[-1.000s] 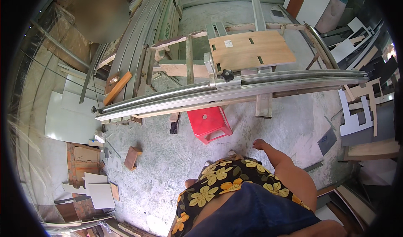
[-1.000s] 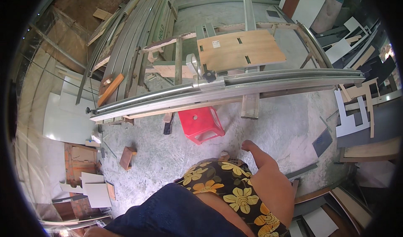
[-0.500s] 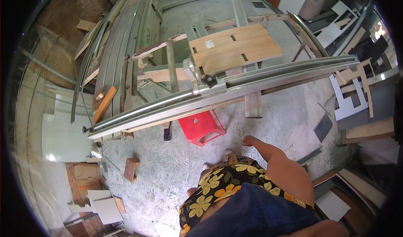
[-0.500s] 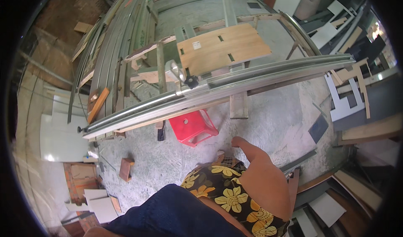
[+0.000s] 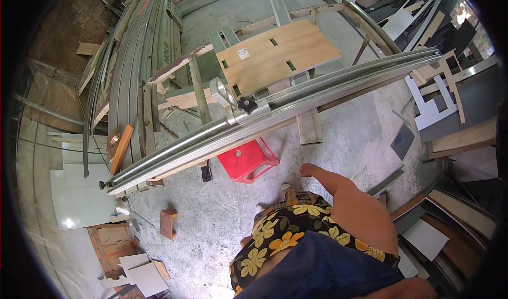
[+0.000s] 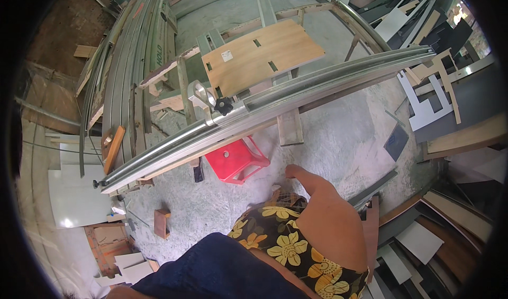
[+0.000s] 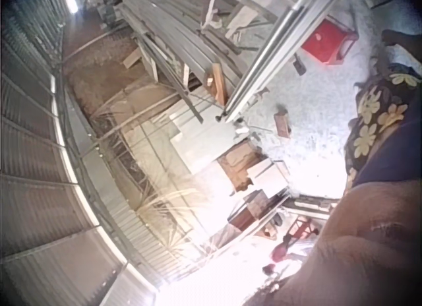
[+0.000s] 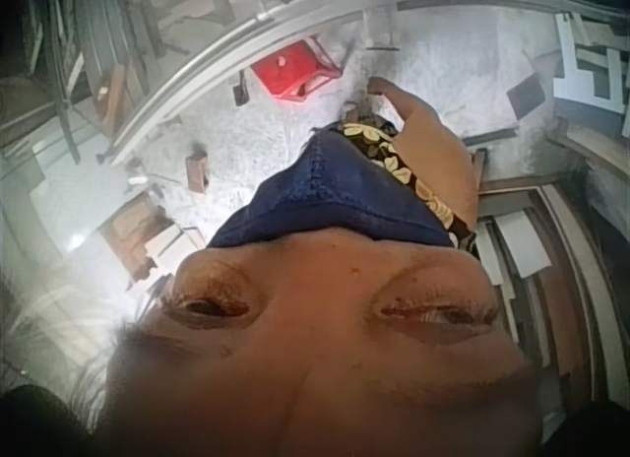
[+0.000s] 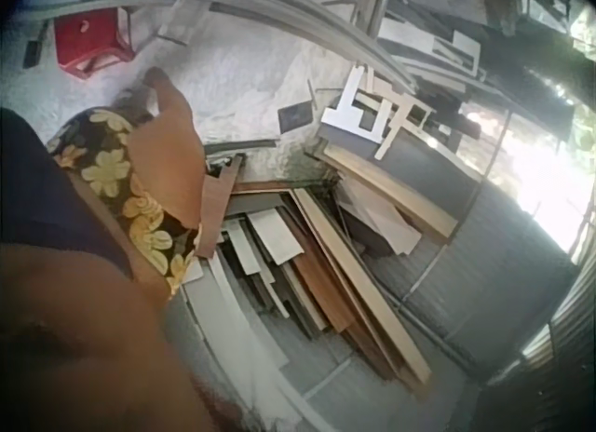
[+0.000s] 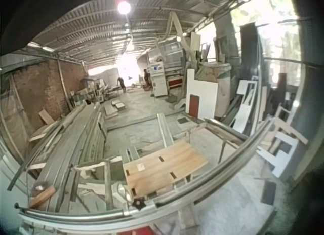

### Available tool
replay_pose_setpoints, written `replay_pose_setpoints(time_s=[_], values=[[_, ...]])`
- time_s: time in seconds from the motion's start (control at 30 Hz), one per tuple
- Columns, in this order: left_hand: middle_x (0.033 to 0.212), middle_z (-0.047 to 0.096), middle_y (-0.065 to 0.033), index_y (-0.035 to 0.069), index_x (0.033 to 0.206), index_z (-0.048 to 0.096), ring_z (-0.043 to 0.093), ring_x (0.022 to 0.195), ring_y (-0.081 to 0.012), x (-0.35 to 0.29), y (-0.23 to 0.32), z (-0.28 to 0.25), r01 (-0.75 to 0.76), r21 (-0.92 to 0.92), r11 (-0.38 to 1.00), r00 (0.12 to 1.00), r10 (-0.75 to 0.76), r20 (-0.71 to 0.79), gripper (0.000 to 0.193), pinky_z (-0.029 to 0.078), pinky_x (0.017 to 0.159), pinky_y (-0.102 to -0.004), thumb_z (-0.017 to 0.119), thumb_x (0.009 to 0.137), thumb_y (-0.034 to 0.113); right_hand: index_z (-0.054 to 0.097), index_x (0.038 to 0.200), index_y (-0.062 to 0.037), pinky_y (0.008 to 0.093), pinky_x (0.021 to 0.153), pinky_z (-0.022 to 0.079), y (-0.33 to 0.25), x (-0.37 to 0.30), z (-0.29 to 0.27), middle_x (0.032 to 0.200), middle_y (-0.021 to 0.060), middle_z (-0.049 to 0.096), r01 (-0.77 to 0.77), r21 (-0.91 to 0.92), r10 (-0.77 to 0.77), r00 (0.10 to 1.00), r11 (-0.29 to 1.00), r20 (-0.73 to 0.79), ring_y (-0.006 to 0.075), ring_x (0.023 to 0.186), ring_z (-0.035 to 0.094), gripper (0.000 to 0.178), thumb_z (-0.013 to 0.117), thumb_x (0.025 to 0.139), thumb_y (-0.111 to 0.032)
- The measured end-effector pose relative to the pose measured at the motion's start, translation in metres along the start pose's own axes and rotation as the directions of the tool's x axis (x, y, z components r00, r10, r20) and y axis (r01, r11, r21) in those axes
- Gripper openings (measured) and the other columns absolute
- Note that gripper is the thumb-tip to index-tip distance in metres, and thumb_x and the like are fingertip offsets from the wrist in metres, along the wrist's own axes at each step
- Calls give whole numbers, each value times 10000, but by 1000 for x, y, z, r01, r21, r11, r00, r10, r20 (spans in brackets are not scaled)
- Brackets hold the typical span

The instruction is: The recorder uses a mallet and a metal tool to join wooden pieces on a sliding table saw within a manufacturing workshop.

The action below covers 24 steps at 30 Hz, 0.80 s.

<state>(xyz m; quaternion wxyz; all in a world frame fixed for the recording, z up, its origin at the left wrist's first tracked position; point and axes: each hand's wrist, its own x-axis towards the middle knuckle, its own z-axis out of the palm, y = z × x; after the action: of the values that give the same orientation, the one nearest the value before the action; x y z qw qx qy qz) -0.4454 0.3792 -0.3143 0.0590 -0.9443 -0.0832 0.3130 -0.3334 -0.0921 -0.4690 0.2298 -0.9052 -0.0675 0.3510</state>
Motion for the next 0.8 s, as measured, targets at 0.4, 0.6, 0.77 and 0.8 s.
replay_pose_setpoints(time_s=[0.4, 0.6, 0.77, 0.8], values=[[854, 694, -51, 178, 829, 722, 667, 781, -222, -16, -9, -11, -182, 9, 983, 981, 182, -69, 158, 523, 657, -353, 605, 747, 246, 686, 895, -75, 427, 807, 476, -7, -2, -5, 938, 183, 648, 24, 0, -24, 1000, 1000, 14, 346, 905, 610, 298, 568, 721, -286], [856, 693, -54, 183, 834, 722, 666, 786, -225, -16, -10, -1, -265, 4, 964, 959, 264, -103, 159, 523, 663, -356, 608, 741, 242, 687, 873, -71, 432, 802, 478, -9, 10, -12, 926, 185, 650, 17, -14, -16, 1000, 1000, 8, 347, 895, 614, 300, 556, 728, -299], [858, 693, -57, 186, 837, 723, 665, 790, -229, -18, -10, 13, -324, -8, 946, 939, 321, -124, 160, 522, 668, -359, 610, 736, 238, 687, 854, -67, 436, 799, 480, -4, 19, -15, 915, 187, 652, 14, -33, -13, 1000, 999, 16, 347, 887, 618, 305, 547, 734, -310], [858, 693, -57, 187, 838, 723, 665, 791, -229, -18, -9, 16, -339, -11, 941, 934, 335, -125, 161, 522, 669, -359, 611, 735, 237, 687, 850, -66, 437, 798, 480, -1, 19, -15, 913, 187, 652, 9, -35, -8, 1000, 999, 20, 348, 885, 619, 307, 545, 735, -312]])
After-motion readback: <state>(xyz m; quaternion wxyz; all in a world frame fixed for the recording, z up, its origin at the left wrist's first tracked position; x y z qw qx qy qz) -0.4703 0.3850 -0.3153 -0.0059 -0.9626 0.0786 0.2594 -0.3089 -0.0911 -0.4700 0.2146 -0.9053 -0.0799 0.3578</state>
